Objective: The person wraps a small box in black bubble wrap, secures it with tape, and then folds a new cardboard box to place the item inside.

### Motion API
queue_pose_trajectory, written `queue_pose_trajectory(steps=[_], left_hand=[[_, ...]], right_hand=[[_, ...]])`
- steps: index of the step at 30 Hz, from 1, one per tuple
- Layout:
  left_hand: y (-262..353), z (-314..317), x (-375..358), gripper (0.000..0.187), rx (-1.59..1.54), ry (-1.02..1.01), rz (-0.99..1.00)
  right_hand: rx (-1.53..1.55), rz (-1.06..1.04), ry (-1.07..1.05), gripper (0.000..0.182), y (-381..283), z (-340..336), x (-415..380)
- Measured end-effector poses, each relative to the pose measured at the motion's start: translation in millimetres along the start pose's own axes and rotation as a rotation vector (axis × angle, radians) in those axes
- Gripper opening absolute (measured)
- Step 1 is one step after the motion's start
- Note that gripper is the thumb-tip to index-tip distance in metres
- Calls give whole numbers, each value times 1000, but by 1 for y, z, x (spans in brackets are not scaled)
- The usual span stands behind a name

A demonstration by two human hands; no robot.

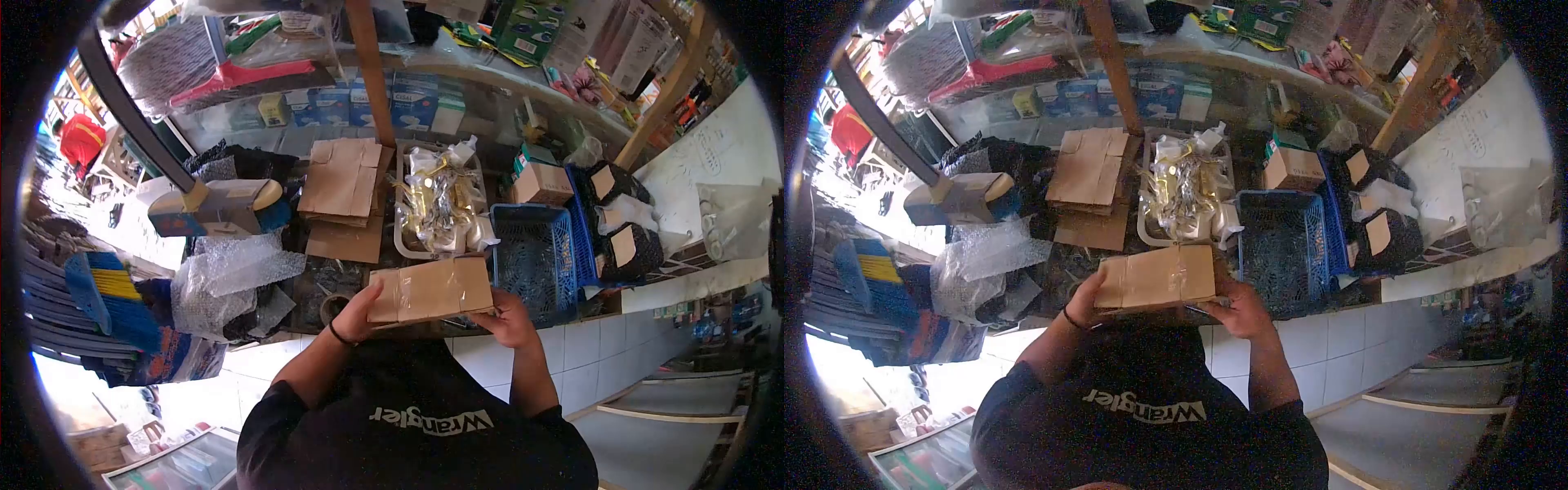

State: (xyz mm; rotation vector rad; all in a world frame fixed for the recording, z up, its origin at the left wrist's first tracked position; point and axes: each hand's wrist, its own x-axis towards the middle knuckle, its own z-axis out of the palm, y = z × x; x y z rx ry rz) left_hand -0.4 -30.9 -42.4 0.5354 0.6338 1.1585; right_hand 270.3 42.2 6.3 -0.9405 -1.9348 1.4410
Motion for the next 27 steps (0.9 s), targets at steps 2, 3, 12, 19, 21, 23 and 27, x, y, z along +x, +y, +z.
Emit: queue_pose_trajectory(steps=[2,3,12,19,21,23,27], left_hand=[[4,8,6,41,-63,124,-86],[3,10,5,39,-47,153,-78],[2,-3,2,41,93,103,-63],[2,-12,10,45,94,-7,-105],[-1,-16,14,47,108,-18,-85],[4,-14,14,47,83,-61,-84],[3,-18,16,46,57,-79,-70]], right_hand=[[-47,6,-38,24,-5,5,0],[-66,19,-42,25,-13,6,0],[322,230,137,29,-12,19,-2],[120,238,218,25,-27,28,8],[94,253,231,26,-28,29,10],[90,241,243,27,-22,30,11],[55,185,249,26,-25,34,14]])
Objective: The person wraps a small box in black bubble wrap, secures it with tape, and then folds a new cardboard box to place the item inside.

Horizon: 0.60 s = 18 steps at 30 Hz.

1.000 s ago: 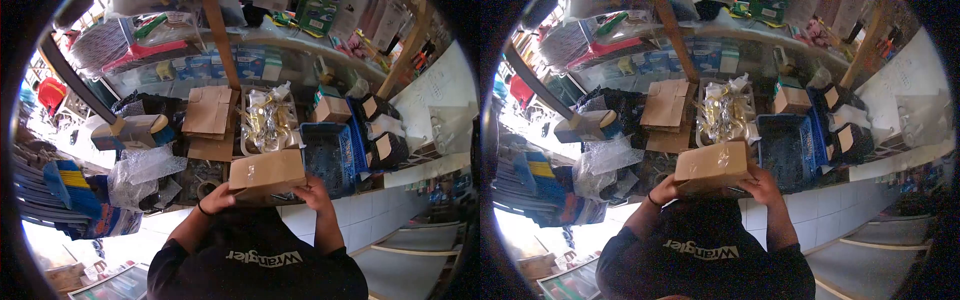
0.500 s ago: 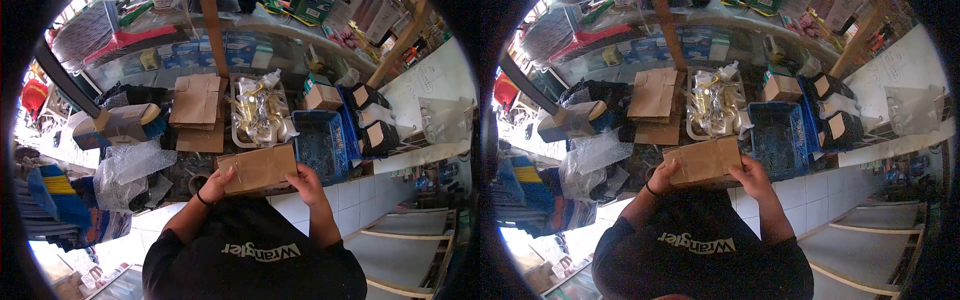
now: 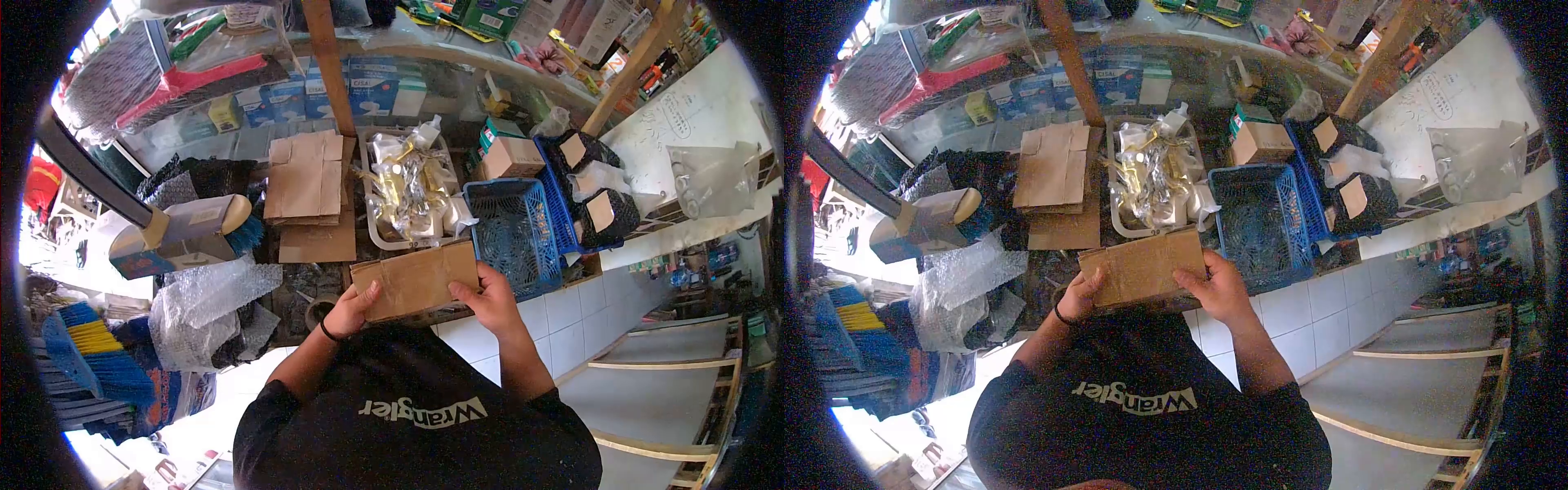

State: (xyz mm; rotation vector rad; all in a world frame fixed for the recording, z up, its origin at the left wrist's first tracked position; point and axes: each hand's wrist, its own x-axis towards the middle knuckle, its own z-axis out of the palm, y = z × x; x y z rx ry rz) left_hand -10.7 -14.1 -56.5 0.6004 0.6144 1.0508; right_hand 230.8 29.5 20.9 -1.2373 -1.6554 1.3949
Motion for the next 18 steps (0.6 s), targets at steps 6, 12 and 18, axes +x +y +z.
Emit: queue_pose_trajectory(steps=[6,12,18], left_hand=[[3,2,-2,46,-1,101,-25],[4,-1,-3,43,-34,121,-42],[1,-8,-4,43,-44,111,-23]], right_hand=[[155,89,26,26,-8,3,3],[96,63,7,29,-7,6,5],[9,62,31,31,-10,13,7]])
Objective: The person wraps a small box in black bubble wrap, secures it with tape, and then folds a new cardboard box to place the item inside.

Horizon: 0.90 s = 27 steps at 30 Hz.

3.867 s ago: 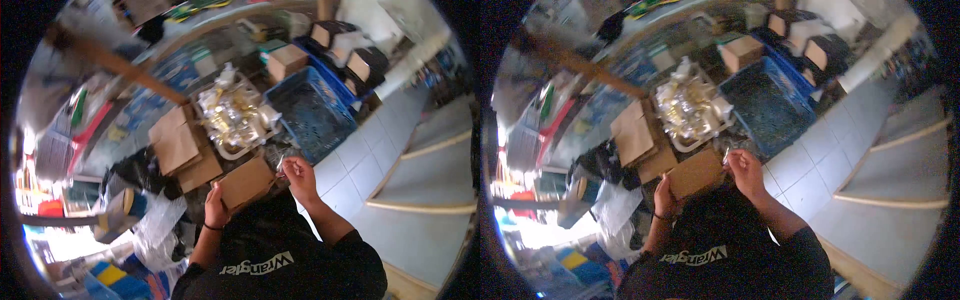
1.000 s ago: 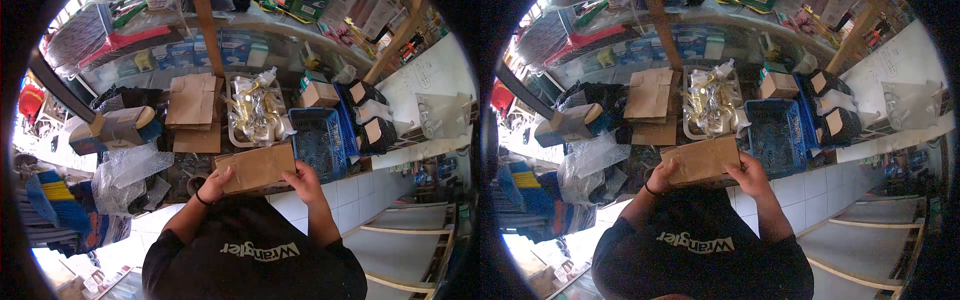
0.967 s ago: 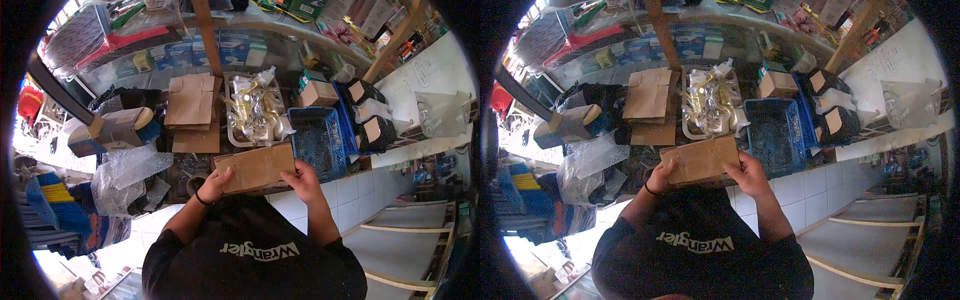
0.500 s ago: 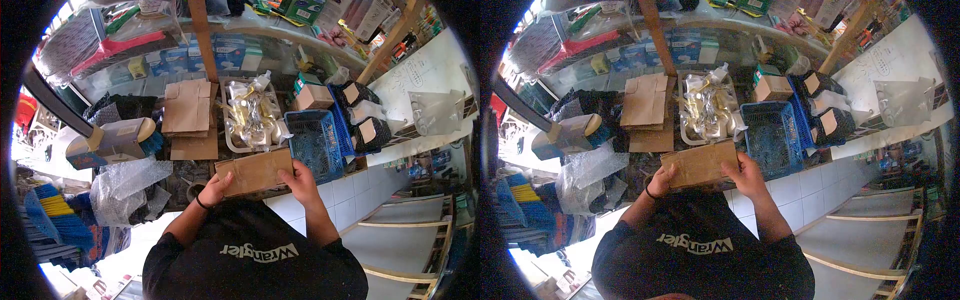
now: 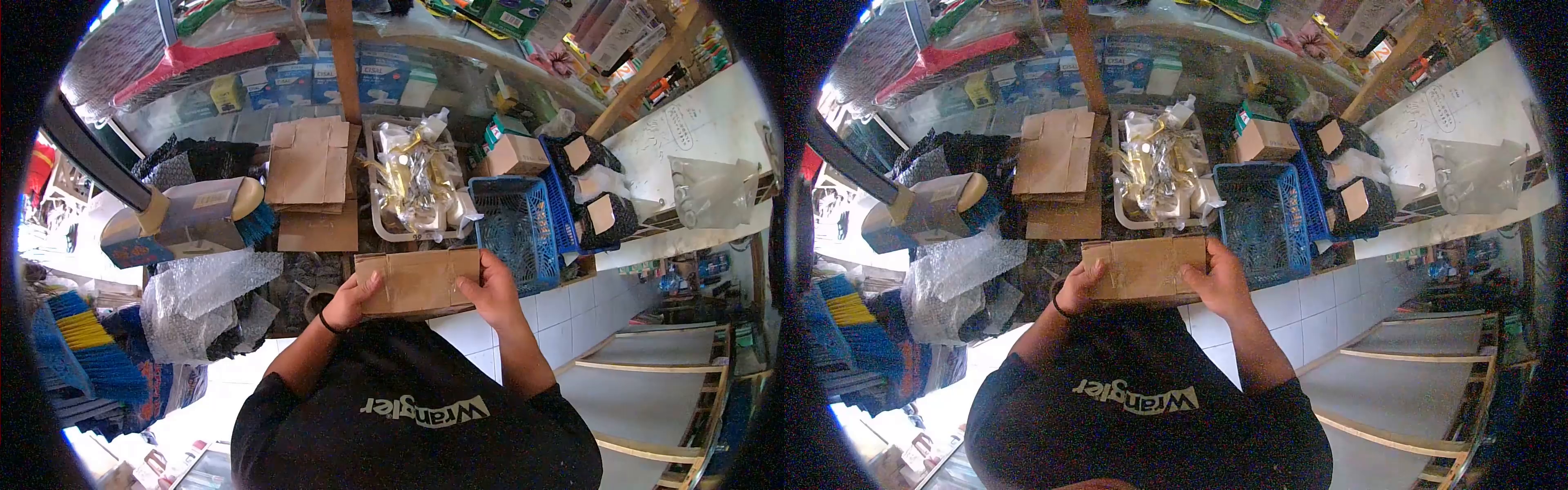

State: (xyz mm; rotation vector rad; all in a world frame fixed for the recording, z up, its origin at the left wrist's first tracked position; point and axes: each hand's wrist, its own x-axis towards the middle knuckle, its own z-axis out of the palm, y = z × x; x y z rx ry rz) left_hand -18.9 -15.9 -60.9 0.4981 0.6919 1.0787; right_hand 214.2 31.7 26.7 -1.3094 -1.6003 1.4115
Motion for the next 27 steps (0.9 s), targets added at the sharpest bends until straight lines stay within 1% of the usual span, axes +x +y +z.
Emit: queue_pose_trajectory(steps=[5,8,12,15,18,20,21,24,26,27], left_hand=[[5,1,-1,42,39,11,-29],[2,-3,3,42,65,7,-23],[8,-1,3,40,23,-7,-30],[-3,-14,8,38,74,57,11],[1,-11,6,36,14,23,-2],[5,-4,4,36,22,53,-9],[6,-2,4,36,26,68,-12],[7,-1,4,36,-11,29,-13],[8,0,4,37,36,49,-9],[8,1,3,37,60,60,-7]], right_hand=[[-80,4,25,30,5,2,2],[-28,18,10,30,1,4,2],[-54,5,10,32,3,2,5],[-24,-4,27,34,1,4,6],[-27,-10,47,37,4,5,6],[-40,-6,62,39,5,6,6],[-61,-50,94,39,7,7,6],[-139,-171,191,42,9,11,5],[-213,-236,251,43,5,13,4],[-306,-299,289,41,4,13,4]])
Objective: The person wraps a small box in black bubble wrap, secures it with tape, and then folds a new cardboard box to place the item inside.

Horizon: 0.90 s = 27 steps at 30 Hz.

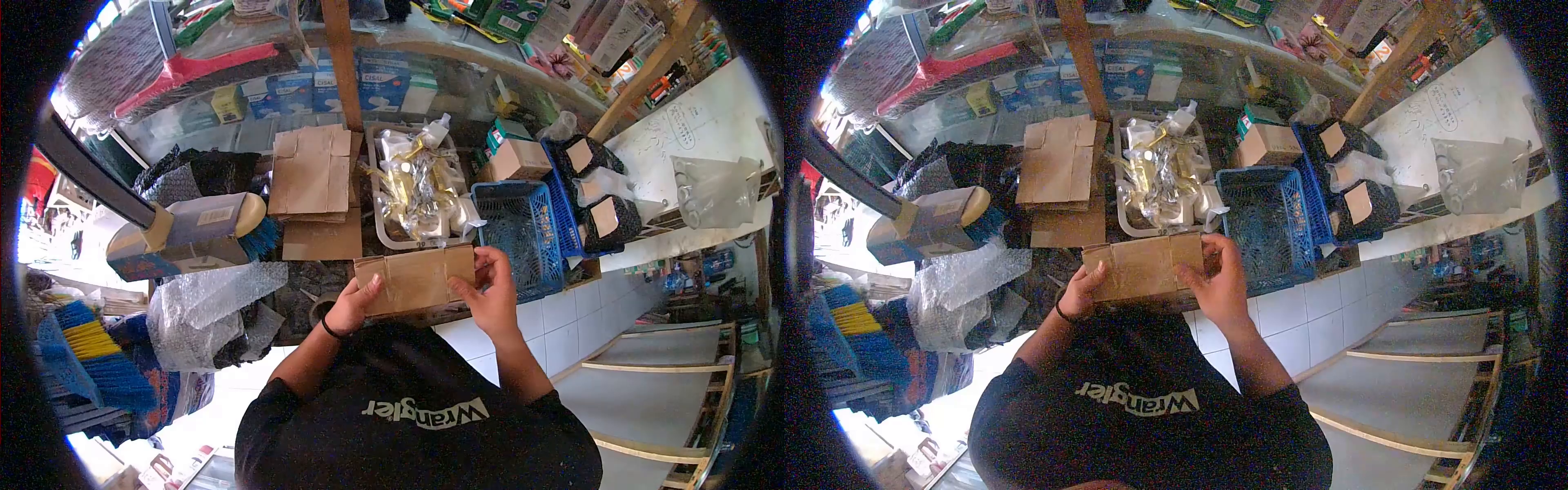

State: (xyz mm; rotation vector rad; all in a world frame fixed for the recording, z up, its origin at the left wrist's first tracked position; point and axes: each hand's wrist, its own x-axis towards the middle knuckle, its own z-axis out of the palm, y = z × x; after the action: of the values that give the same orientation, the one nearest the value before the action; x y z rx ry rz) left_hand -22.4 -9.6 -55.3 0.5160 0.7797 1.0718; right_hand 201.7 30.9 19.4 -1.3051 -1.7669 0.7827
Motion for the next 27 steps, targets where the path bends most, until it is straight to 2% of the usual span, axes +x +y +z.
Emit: queue_pose_trajectory(steps=[2,5,8,12,14,16,19,20,22,24,26,27], left_hand=[[-2,0,-1,38,-16,-33,12],[-2,3,0,38,5,-40,49],[1,10,3,37,32,-33,80],[-10,-4,10,36,139,-41,68],[10,17,5,37,166,-81,79],[5,20,5,32,143,-95,124],[2,19,8,32,152,-40,115],[2,22,7,33,136,38,83],[11,34,6,36,114,193,26],[-5,21,4,35,130,227,47],[1,20,5,35,-113,203,-88],[4,22,7,36,-99,199,-86]], right_hand=[[-178,-137,67,36,-2,-2,-1],[-365,-246,52,24,-7,-4,-1],[-119,-151,-73,15,-4,-2,-1],[-84,-138,-18,13,4,0,5],[-103,-76,-6,12,2,0,-1],[-77,-98,23,11,13,7,2],[-21,-97,61,9,18,11,0],[3,-93,70,9,18,12,0],[41,-198,84,8,15,15,0],[10,-289,98,7,8,16,-6],[29,-416,126,7,12,19,-9],[35,-478,139,7,14,20,-10]])
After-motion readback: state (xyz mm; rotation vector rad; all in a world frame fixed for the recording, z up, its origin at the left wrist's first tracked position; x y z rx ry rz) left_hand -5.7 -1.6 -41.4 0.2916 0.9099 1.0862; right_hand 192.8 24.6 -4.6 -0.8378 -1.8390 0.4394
